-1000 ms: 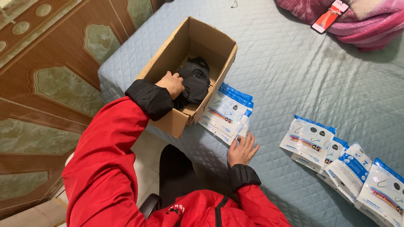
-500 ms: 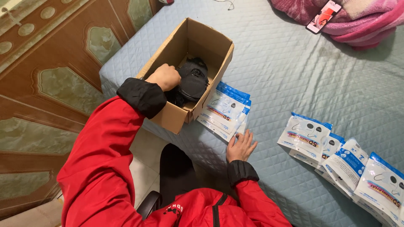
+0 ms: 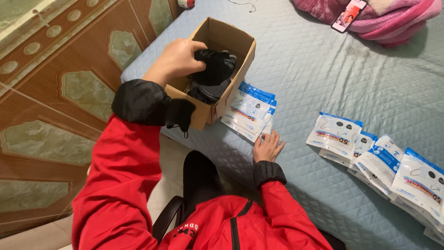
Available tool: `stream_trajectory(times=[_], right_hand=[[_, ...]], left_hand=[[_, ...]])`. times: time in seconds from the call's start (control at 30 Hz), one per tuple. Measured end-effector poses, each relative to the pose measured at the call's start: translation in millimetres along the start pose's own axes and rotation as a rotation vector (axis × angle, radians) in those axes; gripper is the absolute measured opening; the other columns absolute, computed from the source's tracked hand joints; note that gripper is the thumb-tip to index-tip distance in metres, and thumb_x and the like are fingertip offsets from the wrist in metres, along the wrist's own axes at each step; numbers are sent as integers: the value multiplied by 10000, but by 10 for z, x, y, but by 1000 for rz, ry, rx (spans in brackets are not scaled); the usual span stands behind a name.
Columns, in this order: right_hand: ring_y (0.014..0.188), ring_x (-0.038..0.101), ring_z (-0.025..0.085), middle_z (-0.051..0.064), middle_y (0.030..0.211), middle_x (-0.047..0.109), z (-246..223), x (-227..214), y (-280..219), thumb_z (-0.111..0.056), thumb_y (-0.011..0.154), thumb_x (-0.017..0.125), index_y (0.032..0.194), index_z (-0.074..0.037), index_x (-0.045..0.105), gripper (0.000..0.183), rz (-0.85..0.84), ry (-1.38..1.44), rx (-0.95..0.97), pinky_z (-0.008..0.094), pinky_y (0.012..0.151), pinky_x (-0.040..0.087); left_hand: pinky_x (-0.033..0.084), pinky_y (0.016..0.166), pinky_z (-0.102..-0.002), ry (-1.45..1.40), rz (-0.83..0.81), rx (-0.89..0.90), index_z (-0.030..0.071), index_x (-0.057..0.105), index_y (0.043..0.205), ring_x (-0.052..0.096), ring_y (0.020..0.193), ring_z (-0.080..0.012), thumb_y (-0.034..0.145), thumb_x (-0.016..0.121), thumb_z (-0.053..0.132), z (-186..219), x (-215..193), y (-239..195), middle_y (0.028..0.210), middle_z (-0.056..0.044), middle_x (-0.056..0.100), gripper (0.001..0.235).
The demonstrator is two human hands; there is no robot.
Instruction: The person sits on the floor and handles black face masks, picking them up from a cardboard box and placing them on a bed. They also handle sealed plastic packages containing masks, moving them around on the bed surface.
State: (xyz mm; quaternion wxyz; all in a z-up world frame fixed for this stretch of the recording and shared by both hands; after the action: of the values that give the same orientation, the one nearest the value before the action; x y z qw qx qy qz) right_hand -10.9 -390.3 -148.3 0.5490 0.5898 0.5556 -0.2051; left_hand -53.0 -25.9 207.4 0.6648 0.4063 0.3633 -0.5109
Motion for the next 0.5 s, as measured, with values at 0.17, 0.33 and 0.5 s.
stream_trajectory(times=[0.17,0.33,0.5], right_hand=[[1561,192,351,187,1652,331,282,-42,-35,-388,1032,485,1125,-177,610,263,-248,218,47,623,1226,37],[1586,70,401,201,1703,182,593,-296,-82,-440,988,542,1387,-204,534,464,-626,521,-100,601,1219,26],[1482,380,223,130,1569,444,-53,-1030,100,-363,1008,588,1474,-85,466,557,-559,979,61,375,1221,287]], left_hand=[[516,800,-231,-886,236,-15,94,651,1220,604,928,-70,857,654,101,-613,872,-195,1018,38,655,363],[553,856,-351,-935,540,228,58,632,1254,622,1079,-152,952,777,361,-733,741,-401,1156,-40,677,451],[534,853,-289,-909,371,142,76,652,1188,619,1001,-116,897,683,163,-4,415,-1182,1085,10,660,305]])
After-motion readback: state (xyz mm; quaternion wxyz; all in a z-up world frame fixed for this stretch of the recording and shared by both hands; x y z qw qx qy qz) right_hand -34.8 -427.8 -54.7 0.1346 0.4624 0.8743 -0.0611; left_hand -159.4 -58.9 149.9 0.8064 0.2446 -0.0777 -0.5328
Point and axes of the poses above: each hand's wrist, its own y-axis towards the middle knuckle, its own x-axis out of the palm, z = x × y, the point moved 2 cm from there along y, towards the middle knuckle
